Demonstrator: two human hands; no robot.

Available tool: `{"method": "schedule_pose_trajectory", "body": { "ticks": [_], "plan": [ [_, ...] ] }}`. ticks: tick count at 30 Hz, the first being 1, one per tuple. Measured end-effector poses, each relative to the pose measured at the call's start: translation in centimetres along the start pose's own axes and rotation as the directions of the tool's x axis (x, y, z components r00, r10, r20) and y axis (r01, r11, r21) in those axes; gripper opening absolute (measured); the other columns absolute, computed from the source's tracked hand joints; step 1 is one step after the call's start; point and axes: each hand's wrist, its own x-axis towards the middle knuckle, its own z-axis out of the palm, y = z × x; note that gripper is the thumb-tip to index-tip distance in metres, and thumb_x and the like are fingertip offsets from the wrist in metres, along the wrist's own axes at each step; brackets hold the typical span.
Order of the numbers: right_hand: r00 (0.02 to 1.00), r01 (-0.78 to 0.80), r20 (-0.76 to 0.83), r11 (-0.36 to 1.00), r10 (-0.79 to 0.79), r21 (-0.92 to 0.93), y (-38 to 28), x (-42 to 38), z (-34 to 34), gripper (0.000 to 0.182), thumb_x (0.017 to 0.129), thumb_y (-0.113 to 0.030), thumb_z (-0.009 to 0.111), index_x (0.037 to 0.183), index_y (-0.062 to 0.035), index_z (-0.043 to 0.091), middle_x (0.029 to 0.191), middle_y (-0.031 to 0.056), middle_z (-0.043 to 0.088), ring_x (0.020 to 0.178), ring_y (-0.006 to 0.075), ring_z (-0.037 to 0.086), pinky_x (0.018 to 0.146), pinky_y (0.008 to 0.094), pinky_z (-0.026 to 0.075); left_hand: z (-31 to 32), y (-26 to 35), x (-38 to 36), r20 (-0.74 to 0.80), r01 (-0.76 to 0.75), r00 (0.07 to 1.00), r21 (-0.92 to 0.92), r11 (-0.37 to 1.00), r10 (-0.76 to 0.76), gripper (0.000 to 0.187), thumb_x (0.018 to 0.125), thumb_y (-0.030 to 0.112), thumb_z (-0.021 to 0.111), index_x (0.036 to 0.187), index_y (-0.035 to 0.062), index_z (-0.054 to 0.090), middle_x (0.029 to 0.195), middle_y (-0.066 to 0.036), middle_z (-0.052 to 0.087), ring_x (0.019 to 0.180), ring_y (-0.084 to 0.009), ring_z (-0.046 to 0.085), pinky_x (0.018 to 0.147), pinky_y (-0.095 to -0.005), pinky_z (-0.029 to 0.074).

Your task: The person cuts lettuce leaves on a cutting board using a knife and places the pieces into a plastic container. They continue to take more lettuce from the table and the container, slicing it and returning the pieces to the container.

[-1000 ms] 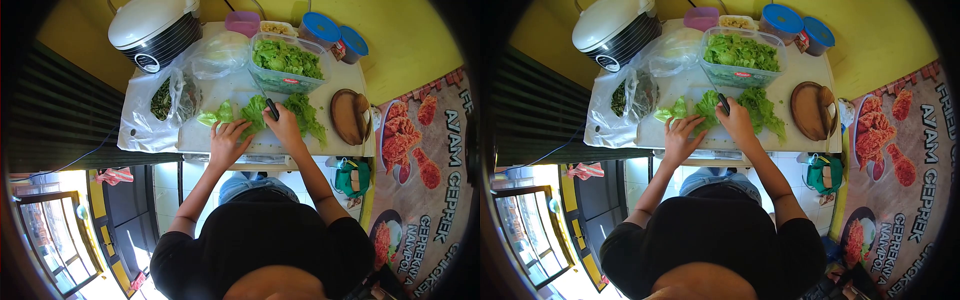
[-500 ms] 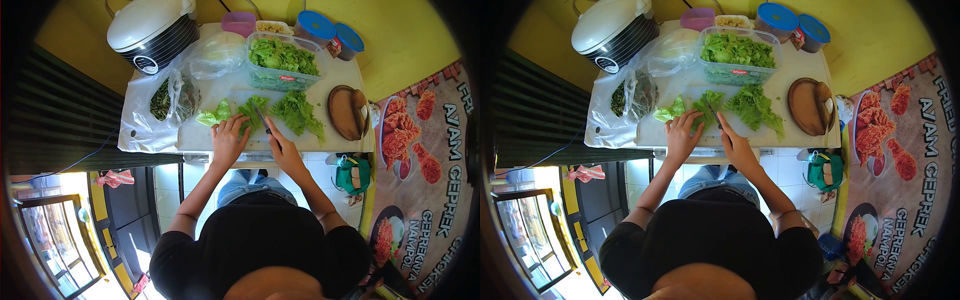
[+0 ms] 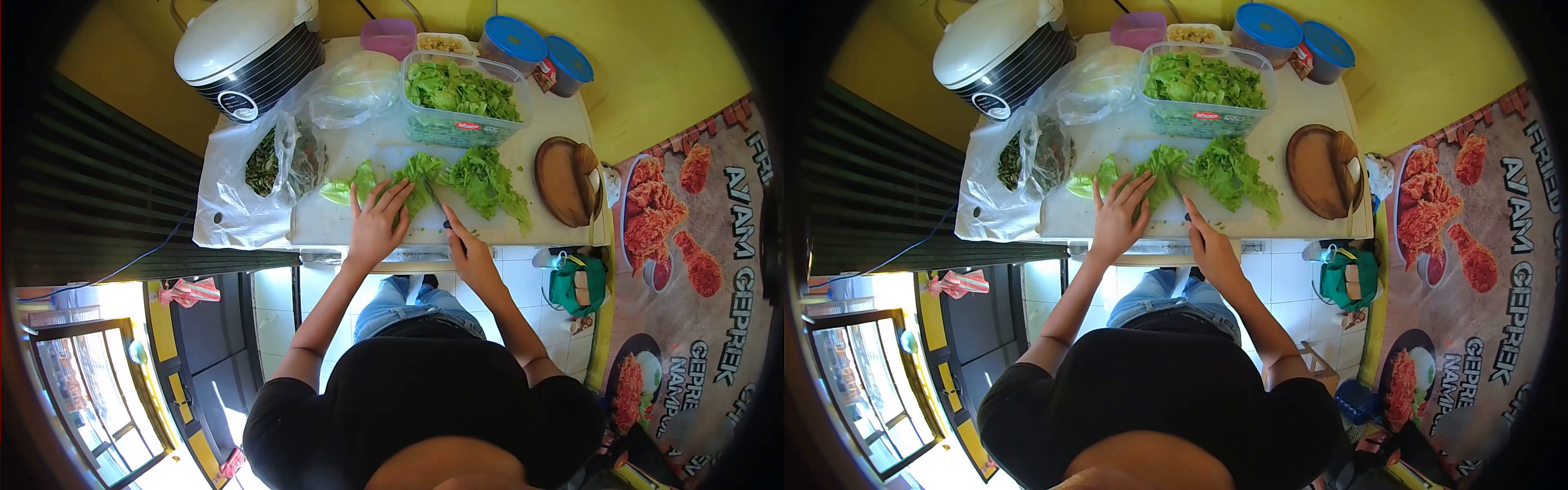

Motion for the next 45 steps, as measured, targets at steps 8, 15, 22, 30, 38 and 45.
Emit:
{"method": "schedule_pose_trajectory", "body": {
  "ticks": [8, 15, 22, 30, 38, 45],
  "plan": [
    [0.998, 0.06, -0.023, 0.993, -0.058, 0.105, -1.6, 1.1, 0.6, 0.052, 0.101, -0.015, 0.048, 0.15, -0.0238, 0.034, 0.061, 0.0159, 0.05, 0.051, 0.016, 0.043, 0.056, 0.0319, 0.042, 0.0, 0.1, 0.1, 0.021, 0.055, 0.998, -0.065, 0.996, -0.054, 0.042, 0.089, 0.019, 0.055, 0.131, 0.0163, 0.058, 0.133, 0.002, 0.057, 0.128, -0.0241, 0.046, 0.114, -0.0627, 0.008],
    [0.988, 0.139, -0.057, 0.988, -0.144, -0.073, -0.4, 2.8, 2.2, 0.054, 0.1, -0.015, 0.049, 0.15, -0.021, 0.032, 0.062, 0.0217, 0.054, 0.051, 0.0345, 0.055, 0.056, 0.0405, 0.046, 0.1, 0.1, 0.1, 0.014, 0.059, 0.998, -0.069, 0.996, -0.059, 0.041, 0.089, 0.019, 0.056, 0.13, 0.0158, 0.059, 0.133, 0.001, 0.057, 0.128, -0.0238, 0.046, 0.114, -0.0632, 0.007],
    [0.979, 0.187, -0.026, 0.939, -0.203, -0.288, 0.2, 1.9, 2.8, 0.063, 0.097, -0.012, 0.048, 0.153, -0.0196, 0.022, 0.062, 0.0214, 0.058, 0.055, 0.0379, 0.061, 0.054, 0.0482, 0.047, -0.1, 0.2, 0.1, 0.024, 0.07, 0.997, -0.078, 0.994, -0.069, 0.039, 0.09, 0.021, 0.057, 0.129, 0.0159, 0.059, 0.133, 0.002, 0.057, 0.128, -0.0232, 0.046, 0.114, -0.0634, 0.007],
    [0.998, 0.035, 0.065, 0.927, -0.012, -0.372, -2.5, 4.0, 2.7, 0.064, 0.096, -0.008, 0.048, 0.153, -0.0153, 0.021, 0.069, 0.0267, 0.061, 0.06, 0.0424, 0.061, 0.06, 0.0499, 0.049, 0.0, 0.3, 0.1, 0.02, 0.082, 0.997, -0.068, 0.994, -0.08, 0.04, 0.091, 0.027, 0.06, 0.129, 0.0174, 0.06, 0.132, 0.003, 0.057, 0.127, -0.0219, 0.047, 0.114, -0.063, 0.007],
    [0.992, 0.035, 0.126, 0.946, 0.007, -0.323, -0.9, -2.1, 1.1, 0.062, 0.097, -0.008, 0.047, 0.153, -0.0153, 0.021, 0.066, 0.026, 0.06, 0.061, 0.0417, 0.062, 0.061, 0.0492, 0.049, 0.2, 0.3, 0.1, -0.013, 0.087, 0.996, -0.061, 0.994, -0.088, 0.038, 0.09, 0.026, 0.061, 0.127, 0.0174, 0.062, 0.129, 0.004, 0.059, 0.126, -0.0216, 0.048, 0.114, -0.062, 0.008],
    [0.993, 0.053, 0.12, 0.965, -0.022, -0.257, 0.1, -3.5, 0.1, 0.06, 0.098, -0.01, 0.048, 0.153, -0.017, 0.025, 0.066, 0.0252, 0.06, 0.061, 0.0393, 0.064, 0.062, 0.0443, 0.049, 0.2, 0.3, 0.1, -0.012, 0.071, 0.997, -0.043, 0.997, -0.072, 0.042, 0.09, 0.033, 0.063, 0.128, 0.0169, 0.061, 0.131, 0.003, 0.059, 0.127, -0.0225, 0.047, 0.114, -0.0625, 0.008]
  ]
}}
